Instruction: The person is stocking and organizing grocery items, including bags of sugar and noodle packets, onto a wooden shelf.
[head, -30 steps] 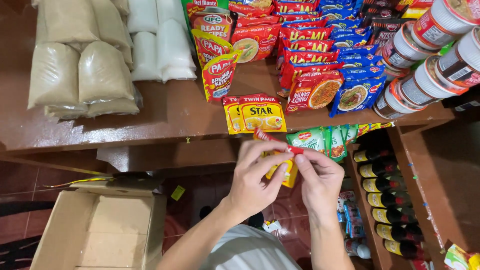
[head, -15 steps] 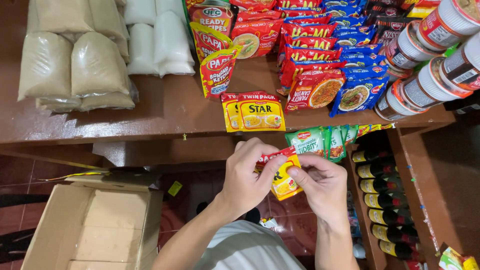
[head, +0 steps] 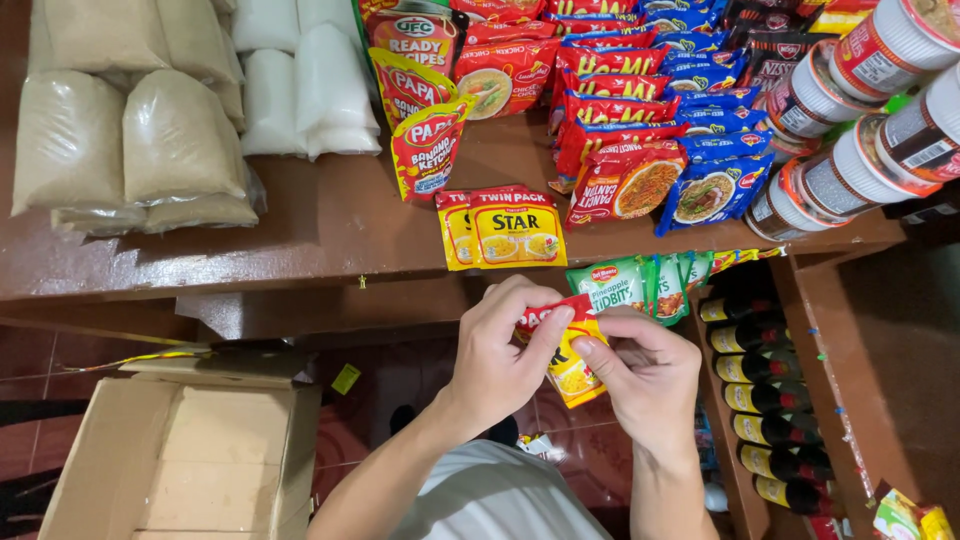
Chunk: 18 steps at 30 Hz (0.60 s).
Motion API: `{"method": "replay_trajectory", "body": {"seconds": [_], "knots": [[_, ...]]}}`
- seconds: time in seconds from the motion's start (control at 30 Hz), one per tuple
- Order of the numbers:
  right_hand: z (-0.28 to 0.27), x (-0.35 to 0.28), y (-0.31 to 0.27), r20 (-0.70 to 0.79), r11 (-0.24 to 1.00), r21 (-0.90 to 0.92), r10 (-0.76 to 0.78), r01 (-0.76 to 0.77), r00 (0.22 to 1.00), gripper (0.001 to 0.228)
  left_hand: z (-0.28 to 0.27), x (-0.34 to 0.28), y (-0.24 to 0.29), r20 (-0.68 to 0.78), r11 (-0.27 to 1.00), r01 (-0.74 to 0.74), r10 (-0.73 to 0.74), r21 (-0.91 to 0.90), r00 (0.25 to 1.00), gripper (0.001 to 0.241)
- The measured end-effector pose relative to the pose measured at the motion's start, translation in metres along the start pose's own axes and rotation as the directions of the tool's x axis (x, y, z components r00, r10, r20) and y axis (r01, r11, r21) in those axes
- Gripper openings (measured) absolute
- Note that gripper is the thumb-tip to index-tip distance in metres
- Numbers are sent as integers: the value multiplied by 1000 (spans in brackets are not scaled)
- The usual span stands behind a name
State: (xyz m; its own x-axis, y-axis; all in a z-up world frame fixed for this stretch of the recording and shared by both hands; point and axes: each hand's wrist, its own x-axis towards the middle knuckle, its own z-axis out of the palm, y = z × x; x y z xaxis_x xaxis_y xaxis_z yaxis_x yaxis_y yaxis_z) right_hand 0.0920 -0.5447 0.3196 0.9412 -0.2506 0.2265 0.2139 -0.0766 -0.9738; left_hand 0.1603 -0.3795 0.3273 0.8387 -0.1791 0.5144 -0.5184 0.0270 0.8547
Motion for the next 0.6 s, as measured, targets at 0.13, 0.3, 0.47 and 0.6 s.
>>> {"method": "replay_trajectory", "body": {"seconds": [0.13,0.3,0.47,0.6], "knots": [[5,4,9,-4,998,-27,51,-51,999,19,-9,1,-6,23,1000,21,-20,-19,1000,11],[23,17,30,115,989,-71,136,-128,984,16,-33,-5,-22,-4,986,159,-160,-45,987,11],[69,34,83,180,966,-78,255,-245,950,13,-95,-22,-48,-223,961,269,-250,61,942,11],[122,40,123,218,933,-219,333,-286,918,20,-152,-38,-58,-393,934,258,-147,247,908,7]]}}
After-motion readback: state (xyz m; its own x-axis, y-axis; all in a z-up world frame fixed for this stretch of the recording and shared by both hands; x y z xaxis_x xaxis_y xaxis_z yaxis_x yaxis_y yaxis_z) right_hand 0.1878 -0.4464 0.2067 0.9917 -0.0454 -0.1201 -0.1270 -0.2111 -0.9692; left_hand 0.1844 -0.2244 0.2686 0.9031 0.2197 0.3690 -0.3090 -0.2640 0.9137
